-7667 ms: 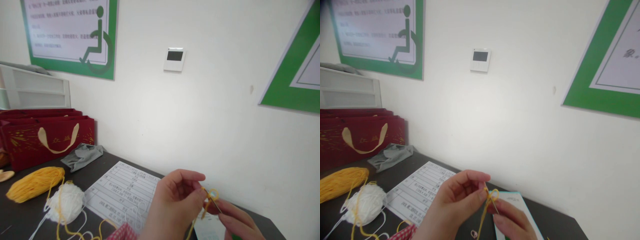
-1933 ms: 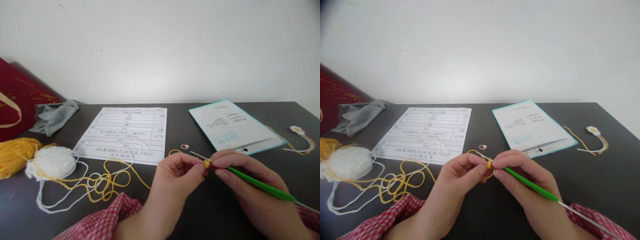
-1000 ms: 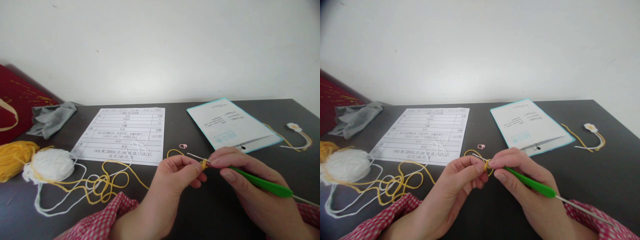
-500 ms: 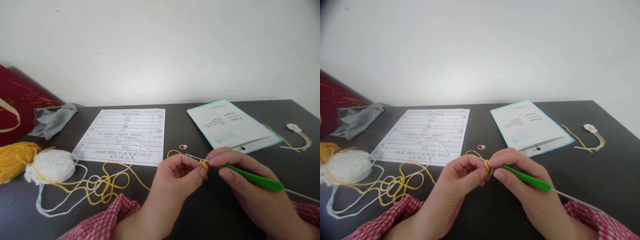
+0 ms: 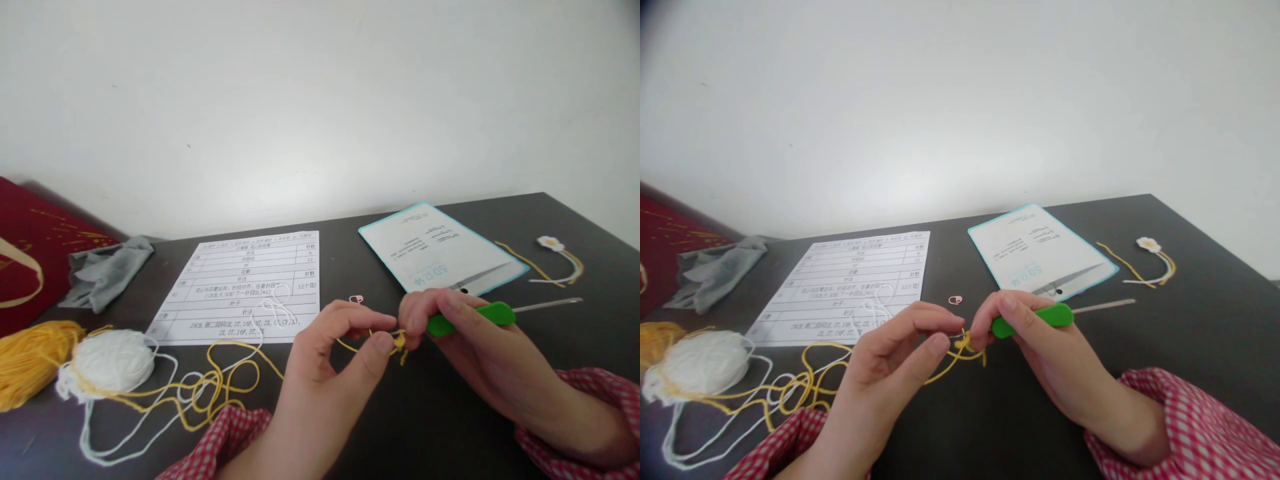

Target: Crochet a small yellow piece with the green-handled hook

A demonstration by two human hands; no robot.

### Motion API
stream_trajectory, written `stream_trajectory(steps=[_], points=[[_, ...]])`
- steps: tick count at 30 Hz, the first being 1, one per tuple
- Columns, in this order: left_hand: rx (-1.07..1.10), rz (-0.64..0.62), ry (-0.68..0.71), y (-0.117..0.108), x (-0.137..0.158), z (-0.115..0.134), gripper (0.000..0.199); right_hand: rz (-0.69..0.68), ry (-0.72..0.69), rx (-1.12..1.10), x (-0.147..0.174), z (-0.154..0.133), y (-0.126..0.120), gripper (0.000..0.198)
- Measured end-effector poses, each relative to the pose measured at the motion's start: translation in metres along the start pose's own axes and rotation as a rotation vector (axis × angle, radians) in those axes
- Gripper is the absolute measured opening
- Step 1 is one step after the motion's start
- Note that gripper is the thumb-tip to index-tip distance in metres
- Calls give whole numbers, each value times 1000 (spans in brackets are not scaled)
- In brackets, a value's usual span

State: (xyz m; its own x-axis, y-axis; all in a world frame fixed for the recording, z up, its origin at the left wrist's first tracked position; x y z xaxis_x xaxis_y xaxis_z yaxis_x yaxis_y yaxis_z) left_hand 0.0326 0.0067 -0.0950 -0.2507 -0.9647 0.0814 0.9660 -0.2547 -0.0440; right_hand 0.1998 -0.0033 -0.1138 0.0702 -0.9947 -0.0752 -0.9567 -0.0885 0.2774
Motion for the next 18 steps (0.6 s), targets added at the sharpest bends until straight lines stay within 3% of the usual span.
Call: stream_trajectory(steps=[4, 10, 18], points=[[1, -53, -79, 6, 0, -6, 5, -43, 7, 50, -1, -3, 2, 52], [125, -98, -239, 12, -1, -19, 6, -24, 3, 109, -3, -8, 2, 50], [388, -267, -455, 26, 5, -24, 13, -126, 91, 158, -10, -11, 23, 57]])
Point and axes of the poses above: each hand's wrist, its own x-axis away from the middle knuckle, its own y-axis out of the palm, z = x × y, the point moved 4 cm from there along -x, towards the middle knuckle, and after that the axes turned 3 degrees about -x, right-handed, at the moved point
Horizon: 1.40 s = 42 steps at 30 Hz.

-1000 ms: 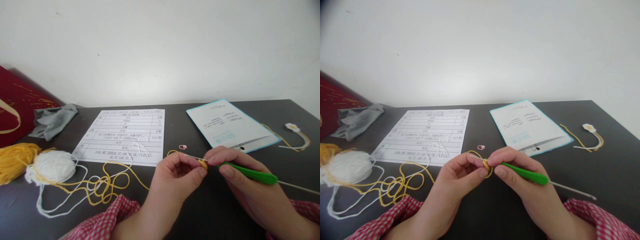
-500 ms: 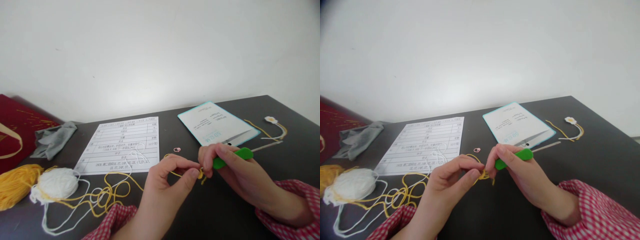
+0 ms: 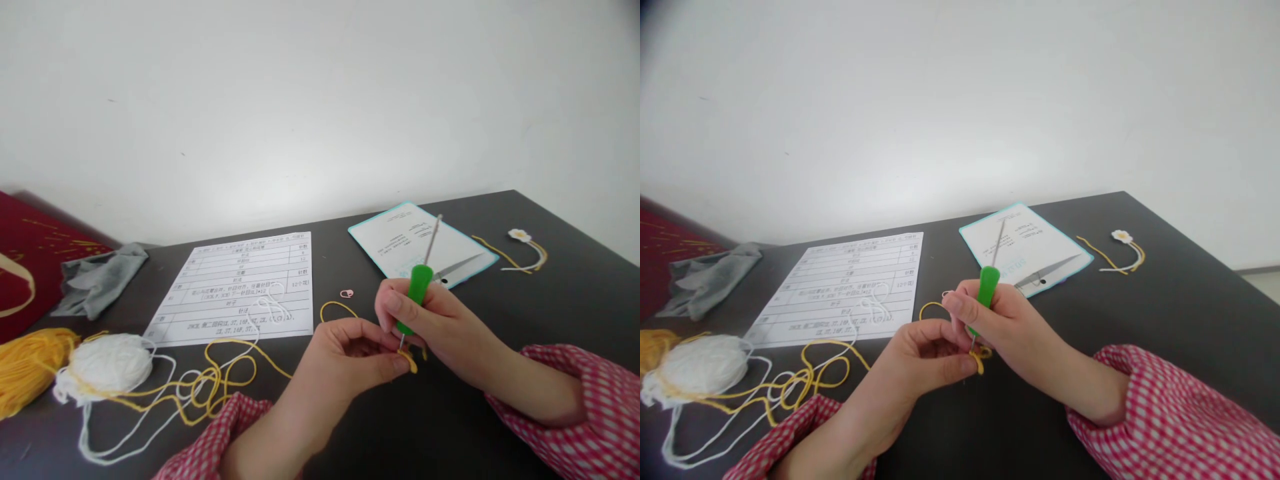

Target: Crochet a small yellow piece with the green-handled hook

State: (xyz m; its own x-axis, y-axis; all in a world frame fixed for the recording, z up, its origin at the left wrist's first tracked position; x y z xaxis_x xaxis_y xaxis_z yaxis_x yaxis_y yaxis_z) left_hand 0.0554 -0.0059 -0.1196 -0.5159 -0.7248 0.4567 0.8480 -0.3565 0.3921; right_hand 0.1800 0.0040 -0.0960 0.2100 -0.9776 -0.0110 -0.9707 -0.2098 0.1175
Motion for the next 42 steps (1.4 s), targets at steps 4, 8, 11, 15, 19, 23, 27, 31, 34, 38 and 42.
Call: stream_trajectory(steps=[4, 8, 11, 15, 19, 23, 27, 31, 34, 38, 42], points=[[59, 32, 2, 2, 3, 5, 12, 12, 8, 10, 1, 2, -6, 52], [73, 161, 101, -5, 7, 15, 13, 368, -234, 216, 16, -1, -30, 38], [15, 272, 187, -12, 8, 19, 15, 492, -429, 453, 34, -11, -29, 24], [-67, 301, 253, -15, 5, 16, 14, 274, -421, 629, 42, -18, -6, 12], [-99, 304, 355, -13, 4, 12, 11, 289, -336, 598, 39, -16, -3, 7], [-111, 287, 387, -11, 7, 10, 9, 285, -272, 529, 33, -11, -7, 10], [-24, 265, 363, -10, 8, 11, 13, 291, -177, 396, 32, -10, -8, 10], [95, 256, 293, -8, 8, 13, 15, 298, -68, 248, 34, -1, -9, 11], [140, 238, 255, -5, 9, 13, 15, 290, -7, 145, 34, 9, -9, 15], [218, 190, 264, -2, 7, 13, 17, 271, 47, -39, 33, 19, -9, 18], [278, 152, 271, 0, 4, 14, 21, 249, 126, -201, 32, 24, -6, 18]])
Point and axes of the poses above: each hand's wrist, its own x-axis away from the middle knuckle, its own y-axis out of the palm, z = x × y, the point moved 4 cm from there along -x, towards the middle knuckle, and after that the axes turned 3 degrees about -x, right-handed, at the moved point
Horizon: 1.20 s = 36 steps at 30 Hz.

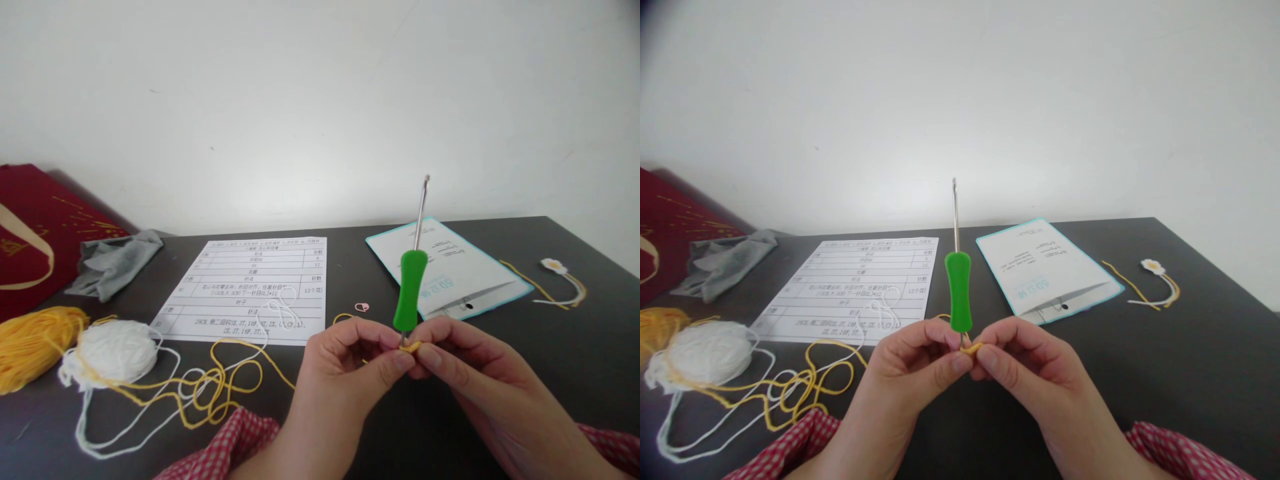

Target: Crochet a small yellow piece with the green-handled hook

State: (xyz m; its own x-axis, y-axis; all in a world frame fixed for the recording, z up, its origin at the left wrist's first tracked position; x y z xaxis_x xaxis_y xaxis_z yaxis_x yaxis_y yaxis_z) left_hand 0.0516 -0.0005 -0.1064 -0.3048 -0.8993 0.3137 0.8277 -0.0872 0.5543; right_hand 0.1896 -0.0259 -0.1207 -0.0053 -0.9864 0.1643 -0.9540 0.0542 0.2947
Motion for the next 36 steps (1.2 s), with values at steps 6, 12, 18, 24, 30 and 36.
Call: stream_trajectory(steps=[6, 12, 18, 24, 30, 36], points=[[-64, 9, 51, -1, 1, 2, 22, -37, 95, -169, 1, 5, 5, 17], [-120, -2, 182, -12, -2, -2, 16, -24, 125, -197, 1, 8, 7, 19], [-131, 4, 201, -12, -1, -2, 15, -27, 147, -237, 0, 8, 8, 19], [-131, 37, 181, -11, -1, -3, 15, 3, 133, -206, 0, 6, 8, 21], [-122, 53, 142, -12, -1, -3, 18, -12, 152, -228, 0, 9, 8, 19], [-102, 67, 106, -7, 1, 1, 20, -55, 159, -247, 3, 10, 7, 14]])
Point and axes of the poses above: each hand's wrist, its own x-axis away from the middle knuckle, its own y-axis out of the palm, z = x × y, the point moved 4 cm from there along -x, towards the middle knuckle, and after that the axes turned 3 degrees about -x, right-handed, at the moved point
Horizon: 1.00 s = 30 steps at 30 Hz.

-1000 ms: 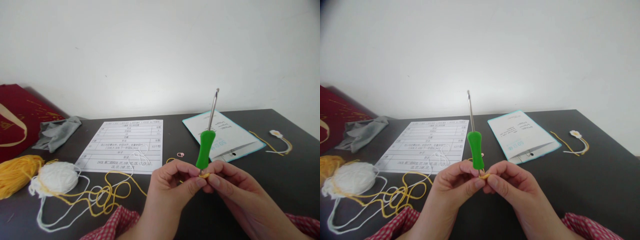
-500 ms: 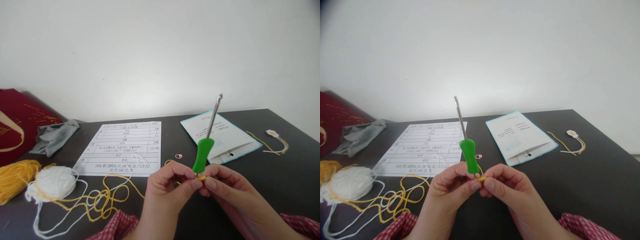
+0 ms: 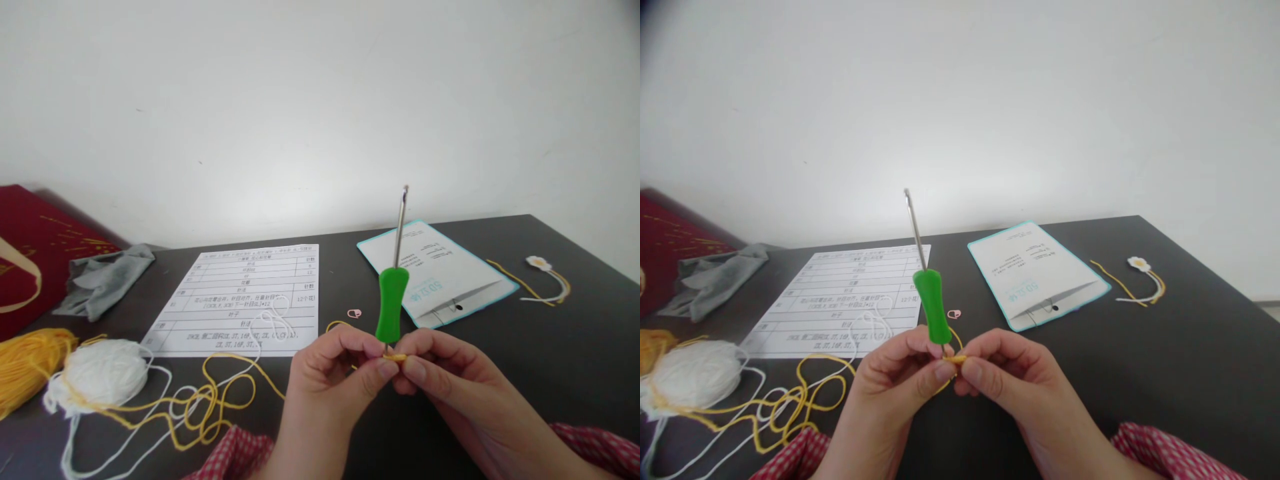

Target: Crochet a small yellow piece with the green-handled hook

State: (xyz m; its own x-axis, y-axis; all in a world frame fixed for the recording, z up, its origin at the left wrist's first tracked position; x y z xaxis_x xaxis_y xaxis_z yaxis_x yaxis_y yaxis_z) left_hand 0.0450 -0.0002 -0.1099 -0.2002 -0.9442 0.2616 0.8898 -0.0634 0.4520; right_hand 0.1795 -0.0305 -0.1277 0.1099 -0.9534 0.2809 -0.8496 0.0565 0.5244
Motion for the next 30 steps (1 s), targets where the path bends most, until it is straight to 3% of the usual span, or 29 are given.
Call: stream_trajectory(steps=[11, 30], points=[[-8, 53, -37, 5, 3, 5, 22, 67, -32, 38, -3, -4, 1, 21], [-35, 70, -50, 3, 4, 4, 22, 29, -82, 56, -4, -3, 0, 17]])
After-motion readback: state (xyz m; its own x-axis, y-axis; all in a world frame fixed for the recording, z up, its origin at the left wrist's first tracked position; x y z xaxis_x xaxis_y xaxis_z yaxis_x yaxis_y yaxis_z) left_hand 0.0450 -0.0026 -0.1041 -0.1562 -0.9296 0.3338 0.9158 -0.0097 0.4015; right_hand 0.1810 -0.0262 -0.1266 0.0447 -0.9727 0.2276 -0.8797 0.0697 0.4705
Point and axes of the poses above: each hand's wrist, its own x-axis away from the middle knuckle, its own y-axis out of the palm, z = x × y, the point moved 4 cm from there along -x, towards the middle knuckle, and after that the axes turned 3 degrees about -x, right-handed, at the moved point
